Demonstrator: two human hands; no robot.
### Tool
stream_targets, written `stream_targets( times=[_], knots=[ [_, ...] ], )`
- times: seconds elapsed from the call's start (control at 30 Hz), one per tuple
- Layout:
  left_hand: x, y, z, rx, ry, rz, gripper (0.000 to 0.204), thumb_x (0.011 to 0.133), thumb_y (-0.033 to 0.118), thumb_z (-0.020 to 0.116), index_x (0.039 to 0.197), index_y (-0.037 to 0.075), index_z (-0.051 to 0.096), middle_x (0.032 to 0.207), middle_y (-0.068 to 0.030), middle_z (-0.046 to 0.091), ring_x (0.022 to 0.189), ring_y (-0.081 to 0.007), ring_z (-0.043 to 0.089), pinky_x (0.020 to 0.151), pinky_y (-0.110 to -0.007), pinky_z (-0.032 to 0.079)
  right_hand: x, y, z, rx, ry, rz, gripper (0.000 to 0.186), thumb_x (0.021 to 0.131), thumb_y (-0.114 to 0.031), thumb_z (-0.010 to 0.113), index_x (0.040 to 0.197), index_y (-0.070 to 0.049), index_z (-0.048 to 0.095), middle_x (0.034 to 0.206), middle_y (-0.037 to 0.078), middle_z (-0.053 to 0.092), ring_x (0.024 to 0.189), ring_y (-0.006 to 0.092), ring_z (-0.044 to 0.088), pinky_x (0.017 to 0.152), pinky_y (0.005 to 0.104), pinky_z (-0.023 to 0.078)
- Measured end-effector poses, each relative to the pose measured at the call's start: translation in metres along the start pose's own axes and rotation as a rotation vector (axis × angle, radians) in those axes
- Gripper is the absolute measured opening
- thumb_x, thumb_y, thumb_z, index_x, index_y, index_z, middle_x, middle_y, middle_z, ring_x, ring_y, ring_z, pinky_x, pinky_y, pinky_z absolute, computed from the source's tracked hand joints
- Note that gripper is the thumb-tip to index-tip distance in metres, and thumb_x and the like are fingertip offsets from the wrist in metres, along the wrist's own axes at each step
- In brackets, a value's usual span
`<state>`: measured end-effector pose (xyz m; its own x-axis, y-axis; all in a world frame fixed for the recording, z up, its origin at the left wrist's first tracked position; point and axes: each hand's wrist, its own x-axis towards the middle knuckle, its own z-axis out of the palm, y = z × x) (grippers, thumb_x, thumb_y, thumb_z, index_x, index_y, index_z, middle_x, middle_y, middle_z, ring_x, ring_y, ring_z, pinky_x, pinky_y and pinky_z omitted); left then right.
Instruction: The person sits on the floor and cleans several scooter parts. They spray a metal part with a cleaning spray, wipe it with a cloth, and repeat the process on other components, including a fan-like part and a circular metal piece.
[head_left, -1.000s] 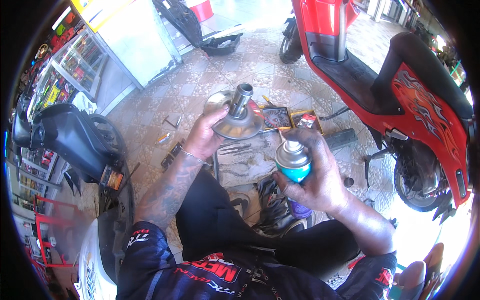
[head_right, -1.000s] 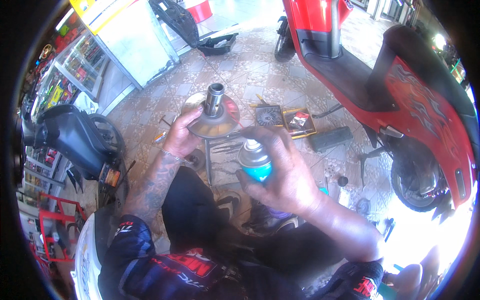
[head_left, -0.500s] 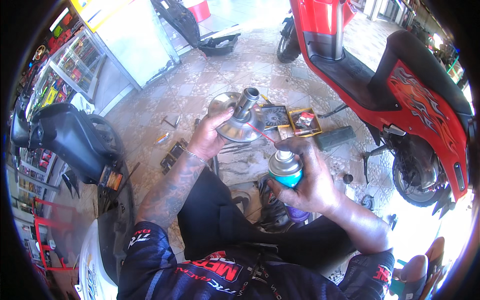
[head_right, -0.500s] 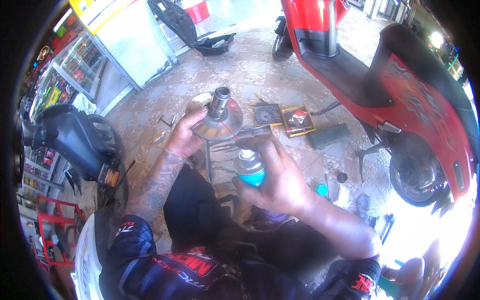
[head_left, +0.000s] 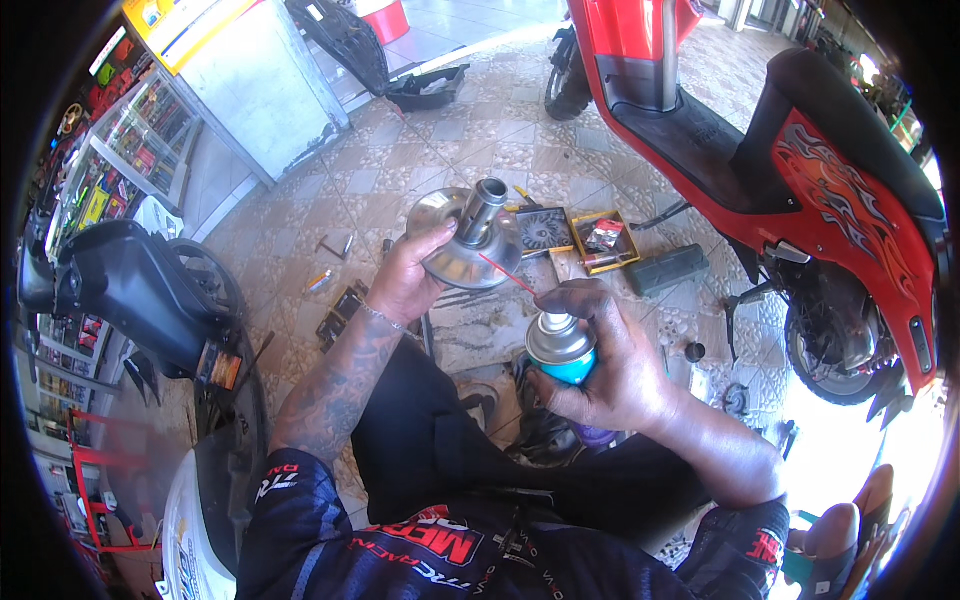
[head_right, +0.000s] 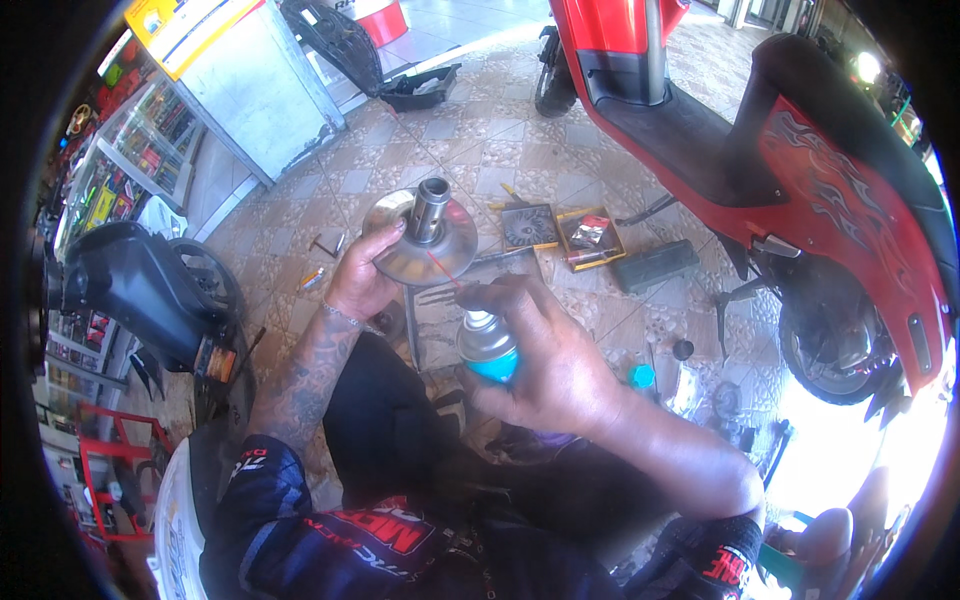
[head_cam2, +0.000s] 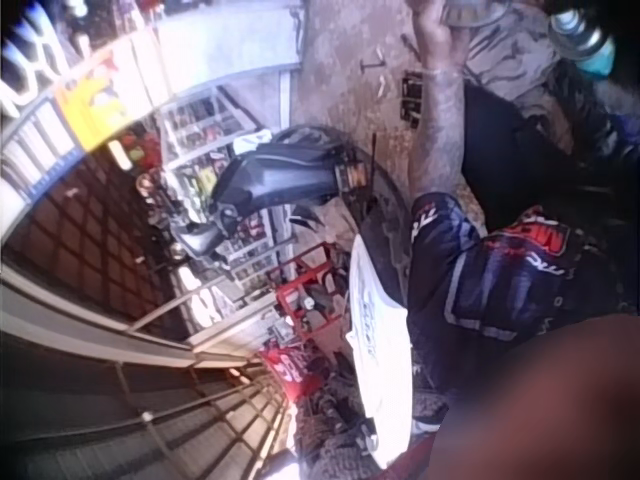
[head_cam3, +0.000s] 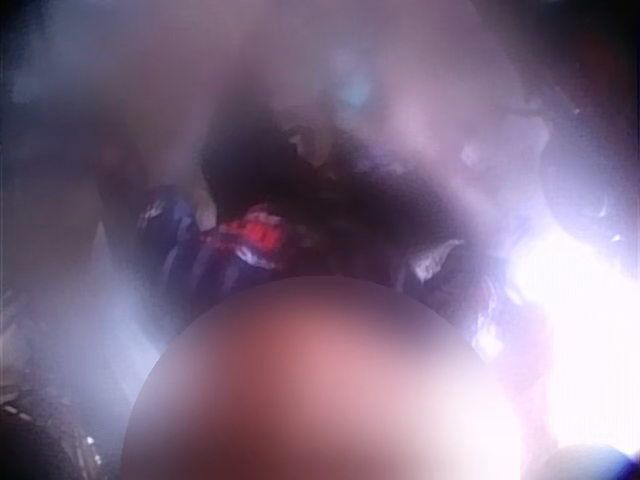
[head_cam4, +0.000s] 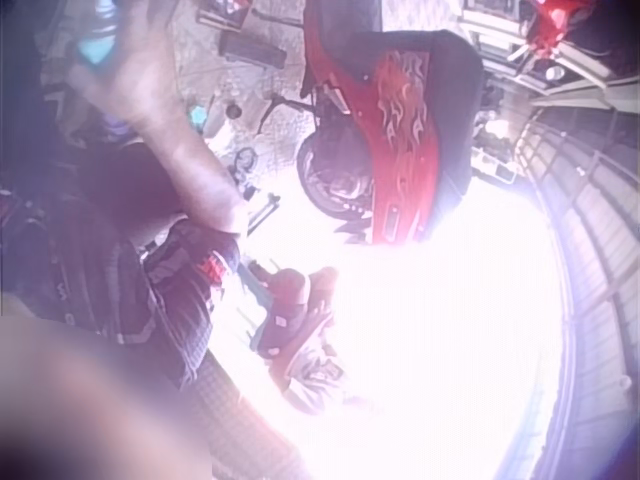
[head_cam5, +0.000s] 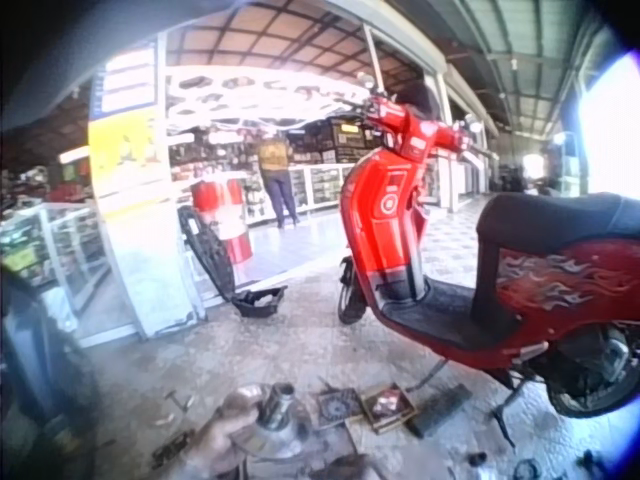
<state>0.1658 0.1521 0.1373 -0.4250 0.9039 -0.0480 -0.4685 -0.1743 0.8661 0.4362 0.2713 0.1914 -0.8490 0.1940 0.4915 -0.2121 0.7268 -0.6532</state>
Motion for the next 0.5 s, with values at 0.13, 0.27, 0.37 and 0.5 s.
stream_targets(
  times=[0.13,0.27,0.37,0.5],
  knots=[
    [0.001,0.000,0.000,-0.077,0.013,-0.011,0.046,0.104,0.018,0.059,0.147,0.004,0.051,0.136,-0.0135,0.066,0.123,-0.0244,0.067,0.103,-0.044,0.058,-0.001,0.001,0.001,0.026,0.013,0.002,0.069,0.079,-0.018,0.083,0.139,-0.007,0.051,0.125,0.019,0.059,0.118,0.0407,0.063,0.098,0.0466,0.056],
    [0.000,0.001,0.002,-0.049,0.001,-0.003,0.049,0.104,0.021,0.060,0.148,0.003,0.049,0.140,-0.0137,0.063,0.127,-0.0246,0.064,0.107,-0.045,0.053,0.000,0.001,0.001,0.021,0.020,0.001,0.070,0.079,-0.018,0.083,0.140,-0.008,0.051,0.125,0.020,0.059,0.118,0.0411,0.064,0.097,0.0468,0.056],
    [-0.001,0.004,0.006,-0.002,-0.015,0.003,0.054,0.103,0.025,0.060,0.151,0.004,0.048,0.144,-0.0116,0.061,0.133,-0.0250,0.059,0.115,-0.046,0.046,0.000,0.002,0.001,0.010,0.018,-0.001,0.071,0.079,-0.018,0.083,0.141,-0.009,0.050,0.127,0.020,0.058,0.118,0.0413,0.064,0.097,0.0470,0.056],
    [-0.002,0.009,0.010,0.009,-0.084,0.005,0.055,0.103,0.026,0.060,0.152,0.004,0.047,0.145,-0.0113,0.060,0.135,-0.0254,0.059,0.116,-0.047,0.045,0.002,0.003,0.003,0.019,0.019,0.001,0.073,0.078,-0.018,0.083,0.142,-0.009,0.050,0.128,0.020,0.058,0.118,0.0414,0.064,0.097,0.0475,0.056]
  ],
)
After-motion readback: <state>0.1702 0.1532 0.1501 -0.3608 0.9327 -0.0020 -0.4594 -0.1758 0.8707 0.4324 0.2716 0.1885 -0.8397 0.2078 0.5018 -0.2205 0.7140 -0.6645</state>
